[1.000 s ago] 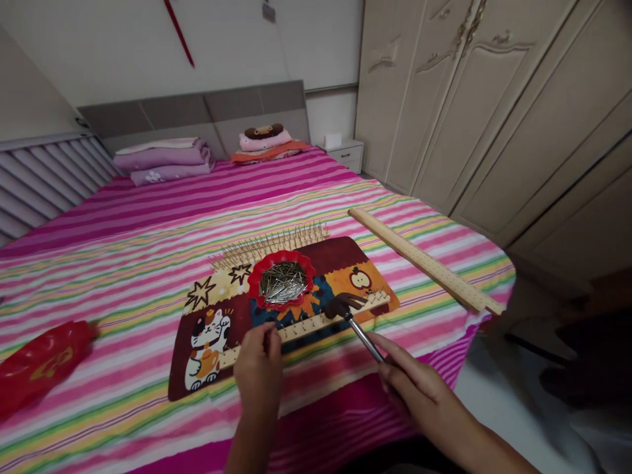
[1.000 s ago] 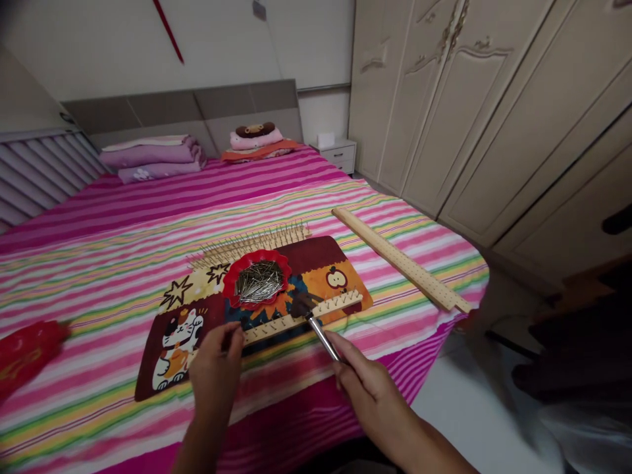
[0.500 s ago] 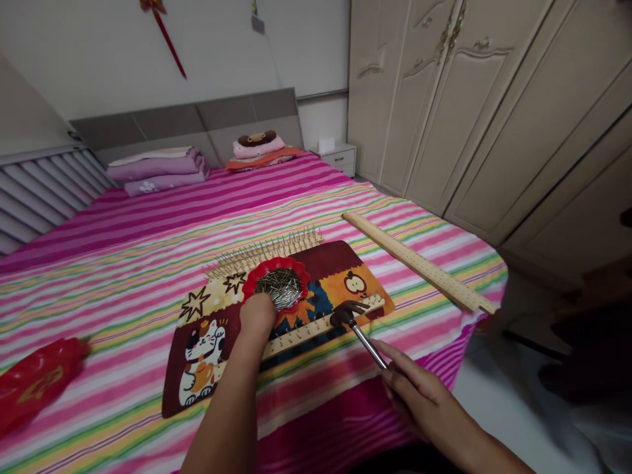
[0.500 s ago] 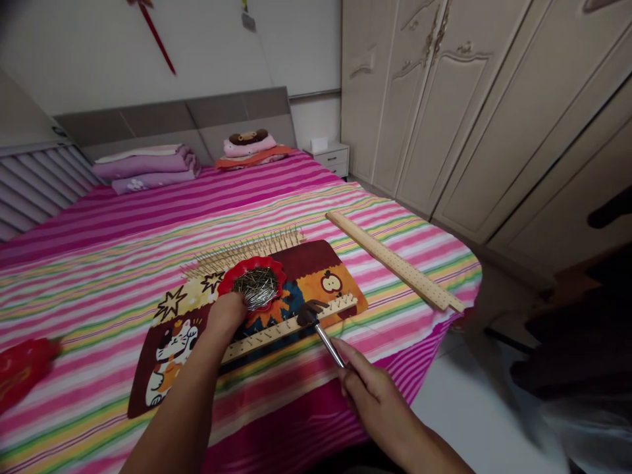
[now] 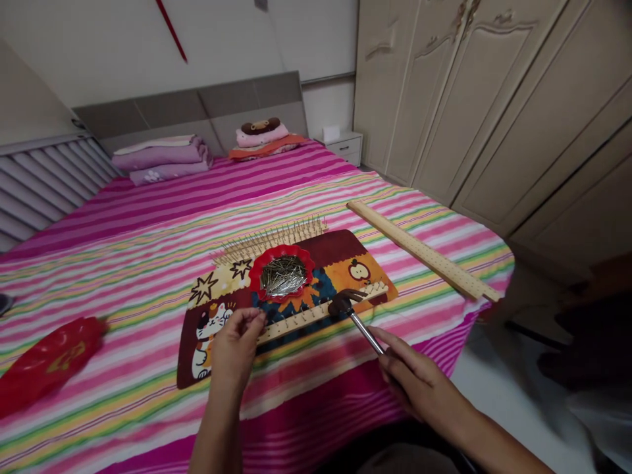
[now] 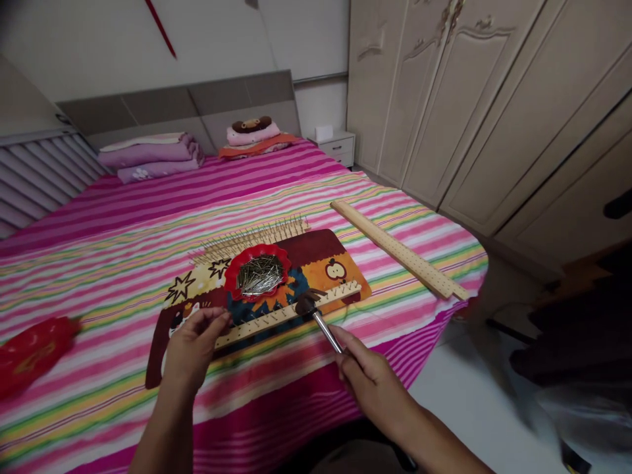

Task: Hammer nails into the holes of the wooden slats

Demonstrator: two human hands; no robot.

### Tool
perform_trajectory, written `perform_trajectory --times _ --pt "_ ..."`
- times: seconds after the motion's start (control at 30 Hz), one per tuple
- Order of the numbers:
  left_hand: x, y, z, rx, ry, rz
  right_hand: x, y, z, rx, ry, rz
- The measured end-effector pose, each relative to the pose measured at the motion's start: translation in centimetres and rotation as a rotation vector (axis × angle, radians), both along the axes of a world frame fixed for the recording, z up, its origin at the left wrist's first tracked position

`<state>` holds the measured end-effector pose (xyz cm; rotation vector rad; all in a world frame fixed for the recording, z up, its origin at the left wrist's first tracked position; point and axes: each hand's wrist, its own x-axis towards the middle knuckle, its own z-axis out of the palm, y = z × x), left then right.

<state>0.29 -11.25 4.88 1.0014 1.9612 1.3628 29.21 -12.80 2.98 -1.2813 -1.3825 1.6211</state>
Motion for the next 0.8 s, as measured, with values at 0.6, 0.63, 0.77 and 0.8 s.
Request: perform_trajectory --times 0.6,0.63,0.77,0.8 --pt "1.8 -0.9 -6.0 -0.049 -0.047 0.168 -0.4 -0.1 -0.5 0.029 -0.006 0.066" --pt "1.9 -1.0 -6.1 -0.052 -0.043 0.170 -0.4 0.0 -0.6 0.033 -0.003 0.077" --pt "2.1 -1.2 -6.5 -0.076 0.086 0.164 -0.7 0.1 -0.5 0.053 -0.004 0.105" --pt "2.1 -1.3 -6.6 -0.066 0.147 0.159 -0.9 0.1 -0.4 0.067 -0.010 0.117"
